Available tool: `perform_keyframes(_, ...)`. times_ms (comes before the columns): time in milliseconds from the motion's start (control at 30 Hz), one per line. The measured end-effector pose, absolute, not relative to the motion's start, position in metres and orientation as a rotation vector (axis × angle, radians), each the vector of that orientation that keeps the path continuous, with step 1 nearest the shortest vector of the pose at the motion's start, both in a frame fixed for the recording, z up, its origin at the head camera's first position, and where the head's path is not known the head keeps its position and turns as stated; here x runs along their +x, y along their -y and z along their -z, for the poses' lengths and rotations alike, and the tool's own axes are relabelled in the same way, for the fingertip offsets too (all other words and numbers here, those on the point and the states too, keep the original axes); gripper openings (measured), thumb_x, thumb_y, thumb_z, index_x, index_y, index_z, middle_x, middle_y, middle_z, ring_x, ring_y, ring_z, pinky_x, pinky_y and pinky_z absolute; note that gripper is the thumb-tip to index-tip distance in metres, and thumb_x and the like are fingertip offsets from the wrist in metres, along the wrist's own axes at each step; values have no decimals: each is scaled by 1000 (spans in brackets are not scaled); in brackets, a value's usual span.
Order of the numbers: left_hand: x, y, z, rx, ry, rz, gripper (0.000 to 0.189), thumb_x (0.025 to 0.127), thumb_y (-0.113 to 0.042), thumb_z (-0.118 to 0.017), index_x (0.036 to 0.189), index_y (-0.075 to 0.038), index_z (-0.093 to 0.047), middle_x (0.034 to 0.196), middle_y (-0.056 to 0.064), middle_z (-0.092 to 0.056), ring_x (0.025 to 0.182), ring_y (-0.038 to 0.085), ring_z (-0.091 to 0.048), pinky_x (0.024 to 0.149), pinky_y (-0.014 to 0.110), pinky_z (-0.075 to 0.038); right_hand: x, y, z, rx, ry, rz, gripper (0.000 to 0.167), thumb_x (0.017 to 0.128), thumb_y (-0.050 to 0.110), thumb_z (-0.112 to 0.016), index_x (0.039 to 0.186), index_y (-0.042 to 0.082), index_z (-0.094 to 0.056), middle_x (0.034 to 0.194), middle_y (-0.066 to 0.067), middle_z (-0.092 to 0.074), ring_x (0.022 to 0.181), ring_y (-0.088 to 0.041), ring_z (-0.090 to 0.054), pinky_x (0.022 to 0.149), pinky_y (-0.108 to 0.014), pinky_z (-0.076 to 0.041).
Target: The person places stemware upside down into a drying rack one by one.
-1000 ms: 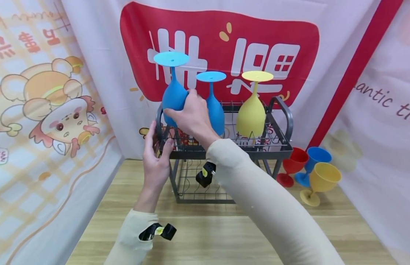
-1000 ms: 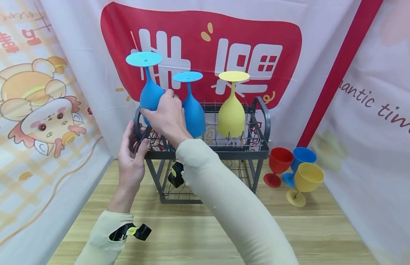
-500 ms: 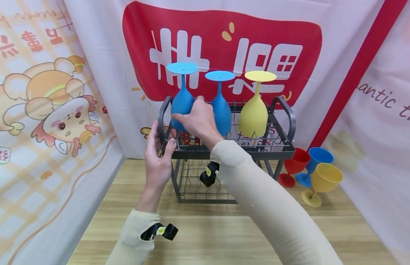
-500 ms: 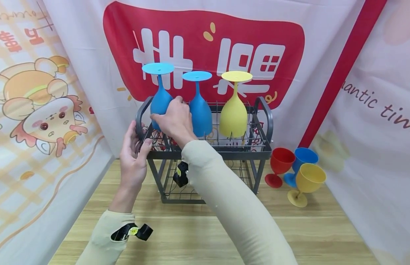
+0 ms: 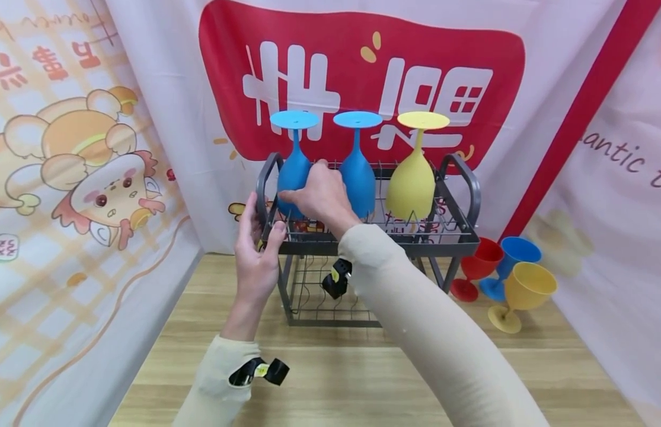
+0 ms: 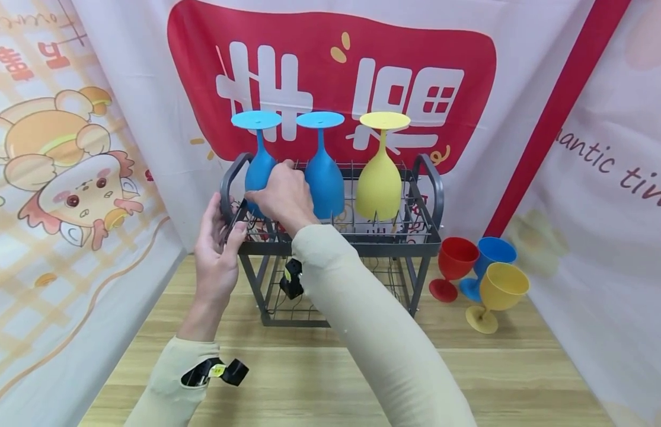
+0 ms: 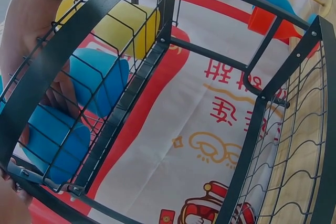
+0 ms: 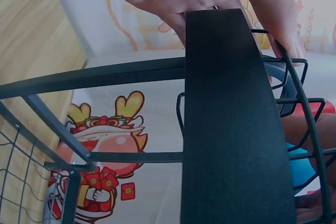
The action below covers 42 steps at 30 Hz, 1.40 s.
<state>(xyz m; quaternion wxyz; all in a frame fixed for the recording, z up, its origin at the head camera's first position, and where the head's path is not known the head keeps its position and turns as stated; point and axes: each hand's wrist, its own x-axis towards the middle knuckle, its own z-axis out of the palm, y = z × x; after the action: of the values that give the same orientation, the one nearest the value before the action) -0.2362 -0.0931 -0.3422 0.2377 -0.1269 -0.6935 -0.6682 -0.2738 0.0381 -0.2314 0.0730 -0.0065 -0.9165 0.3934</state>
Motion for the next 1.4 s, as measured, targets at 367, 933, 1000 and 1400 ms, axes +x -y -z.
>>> perform_keyframes(367,-237,90,343,-342,1897,1832,68,108,-29,-61,168,-28,-30,161,-8,-50,141,19,-52,121,51,-46,-251,-50,221,-6,2663,-1185,81,84,50,-87,144,12,-49,125,-6,-72,103,-23,-73,93,-45,-66)
perform_keyframes(933,-235,91,344,-328,1918,1791,68,108,-30,-62,168,-32,-30,160,-7,-50,141,20,-53,114,48,-54,-208,-144,238,315,2424,-1265,71,92,42,-82,147,11,-52,140,-11,-68,123,-31,-71,102,-48,-62)
perform_keyframes(1000,-235,91,345,-322,1927,1779,68,108,-31,-62,168,-32,-30,160,-7,-50,140,19,-53,111,45,-55,-201,-158,242,320,2394,-1250,69,92,42,-82,146,10,-53,139,-11,-68,122,-30,-71,102,-49,-62)
perform_keyframes(1400,-236,92,345,-347,1900,1787,69,108,-27,-62,168,-27,-30,160,2,-49,138,23,-51,111,54,-53,-168,-232,263,178,2258,-1030,63,94,32,-82,149,17,-57,140,-11,-69,122,-21,-65,94,-4,-44)
